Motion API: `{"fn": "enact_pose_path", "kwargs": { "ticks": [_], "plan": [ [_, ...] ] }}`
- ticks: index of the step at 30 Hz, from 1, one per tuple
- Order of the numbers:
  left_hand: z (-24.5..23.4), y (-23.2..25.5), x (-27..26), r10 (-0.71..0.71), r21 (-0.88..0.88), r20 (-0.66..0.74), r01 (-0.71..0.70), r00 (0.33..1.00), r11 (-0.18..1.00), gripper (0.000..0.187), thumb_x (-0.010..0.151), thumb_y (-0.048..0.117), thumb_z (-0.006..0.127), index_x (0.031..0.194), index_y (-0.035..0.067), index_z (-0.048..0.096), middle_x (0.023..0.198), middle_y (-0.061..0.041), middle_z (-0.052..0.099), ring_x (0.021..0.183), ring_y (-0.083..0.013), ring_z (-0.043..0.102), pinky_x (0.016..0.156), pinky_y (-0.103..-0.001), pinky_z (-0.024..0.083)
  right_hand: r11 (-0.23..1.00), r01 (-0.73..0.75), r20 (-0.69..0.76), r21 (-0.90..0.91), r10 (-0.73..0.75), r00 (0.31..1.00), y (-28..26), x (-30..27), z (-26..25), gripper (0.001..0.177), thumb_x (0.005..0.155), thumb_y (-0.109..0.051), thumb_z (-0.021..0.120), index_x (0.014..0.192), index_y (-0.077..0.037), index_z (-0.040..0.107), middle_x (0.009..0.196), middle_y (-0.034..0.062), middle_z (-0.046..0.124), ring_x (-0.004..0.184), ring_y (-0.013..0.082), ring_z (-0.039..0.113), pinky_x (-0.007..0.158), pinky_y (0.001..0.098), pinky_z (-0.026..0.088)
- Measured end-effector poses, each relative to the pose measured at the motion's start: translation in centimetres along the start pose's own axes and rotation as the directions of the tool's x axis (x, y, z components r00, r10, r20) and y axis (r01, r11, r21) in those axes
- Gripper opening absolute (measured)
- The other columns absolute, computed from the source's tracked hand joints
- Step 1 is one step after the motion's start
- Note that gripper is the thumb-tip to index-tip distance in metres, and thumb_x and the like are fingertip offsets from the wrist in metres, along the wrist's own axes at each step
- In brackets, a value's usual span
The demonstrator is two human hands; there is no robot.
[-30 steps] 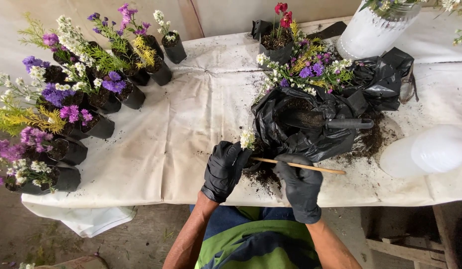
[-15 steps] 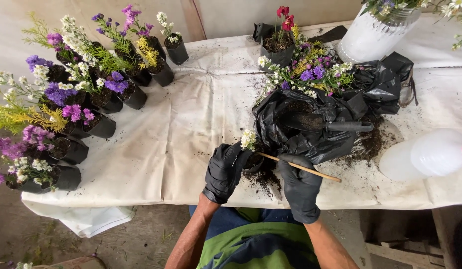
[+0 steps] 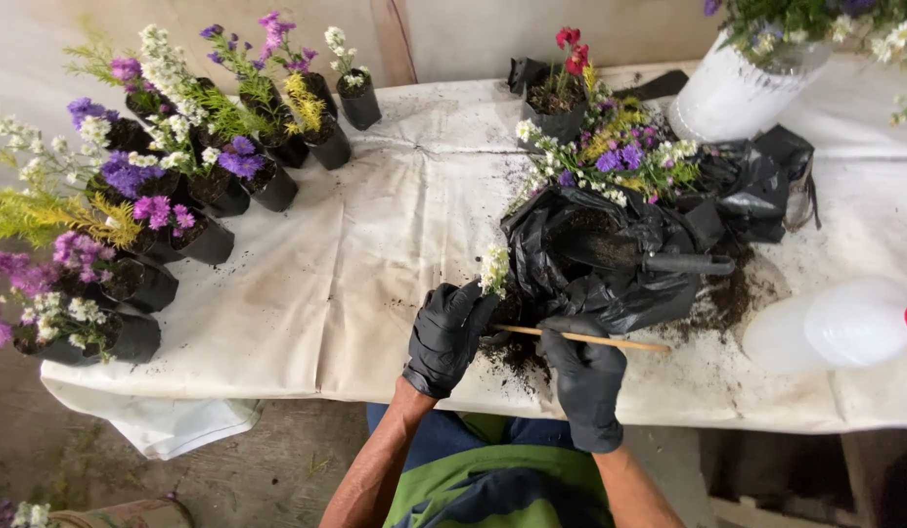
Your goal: Transplanting small flowers into plastic pots using soil and a trowel
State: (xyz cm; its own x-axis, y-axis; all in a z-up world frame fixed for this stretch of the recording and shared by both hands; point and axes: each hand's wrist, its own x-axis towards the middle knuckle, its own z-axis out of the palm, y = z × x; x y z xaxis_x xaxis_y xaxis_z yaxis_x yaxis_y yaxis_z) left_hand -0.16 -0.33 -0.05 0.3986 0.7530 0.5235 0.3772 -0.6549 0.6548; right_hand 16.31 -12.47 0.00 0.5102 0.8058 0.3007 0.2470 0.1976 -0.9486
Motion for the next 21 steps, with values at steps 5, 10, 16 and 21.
{"fn": "enact_pose_path", "kwargs": {
  "ticks": [5, 10, 16, 21],
  "plan": [
    [-0.8, 1.0, 0.0, 0.040, -0.028, -0.084, -0.042, 0.996, 0.999, 0.035, 0.099, 0.015, 0.070, 0.132, 0.004, 0.064, 0.091, -0.018, 0.064, 0.080, -0.0381, 0.060, 0.066, -0.049, 0.048, 0.998, -0.001, -0.202, 0.066, 0.014, 0.979, -0.4, 0.3, -1.2, 0.013, 0.096, -0.014, 0.070, 0.104, -0.004, 0.072, 0.077, 0.0111, 0.069, 0.062, 0.0223, 0.065, 0.062, 0.0376, 0.056],
    [-2.9, 3.1, 0.0, 0.006, -0.167, -0.151, -0.032, 0.988, 0.985, 0.040, 0.100, 0.014, 0.069, 0.138, 0.008, 0.059, 0.109, -0.017, 0.071, 0.095, -0.0329, 0.068, 0.079, -0.043, 0.056, 0.997, 0.041, -0.156, 0.067, -0.030, 0.987, 2.3, -0.7, -3.3, 0.017, 0.104, -0.016, 0.061, 0.114, -0.003, 0.066, 0.081, 0.0143, 0.067, 0.071, 0.0308, 0.065, 0.068, 0.0459, 0.061],
    [-1.6, 2.6, -3.2, -0.162, -0.404, -0.062, 0.123, 0.985, 0.906, 0.072, 0.090, 0.031, 0.077, 0.151, 0.014, 0.043, 0.146, -0.019, 0.056, 0.140, -0.0382, 0.052, 0.114, -0.052, 0.047, 0.980, -0.035, -0.162, 0.196, 0.068, 0.984, 4.3, -1.3, -4.0, 0.025, 0.106, -0.024, 0.061, 0.125, -0.008, 0.062, 0.097, 0.0129, 0.065, 0.089, 0.0349, 0.066, 0.089, 0.0574, 0.067],
    [1.8, 1.7, -4.6, -0.351, -0.277, 0.061, 0.354, 0.934, 0.893, 0.107, 0.078, 0.020, 0.090, 0.160, 0.009, 0.022, 0.148, -0.026, 0.044, 0.137, -0.0416, 0.050, 0.106, -0.049, 0.050, 0.997, -0.034, -0.272, 0.067, 0.050, 0.961, 8.1, -1.3, -4.7, 0.021, 0.103, -0.018, 0.069, 0.117, -0.002, 0.068, 0.107, 0.0164, 0.068, 0.088, 0.0345, 0.073, 0.081, 0.0478, 0.071]
  ]
}}
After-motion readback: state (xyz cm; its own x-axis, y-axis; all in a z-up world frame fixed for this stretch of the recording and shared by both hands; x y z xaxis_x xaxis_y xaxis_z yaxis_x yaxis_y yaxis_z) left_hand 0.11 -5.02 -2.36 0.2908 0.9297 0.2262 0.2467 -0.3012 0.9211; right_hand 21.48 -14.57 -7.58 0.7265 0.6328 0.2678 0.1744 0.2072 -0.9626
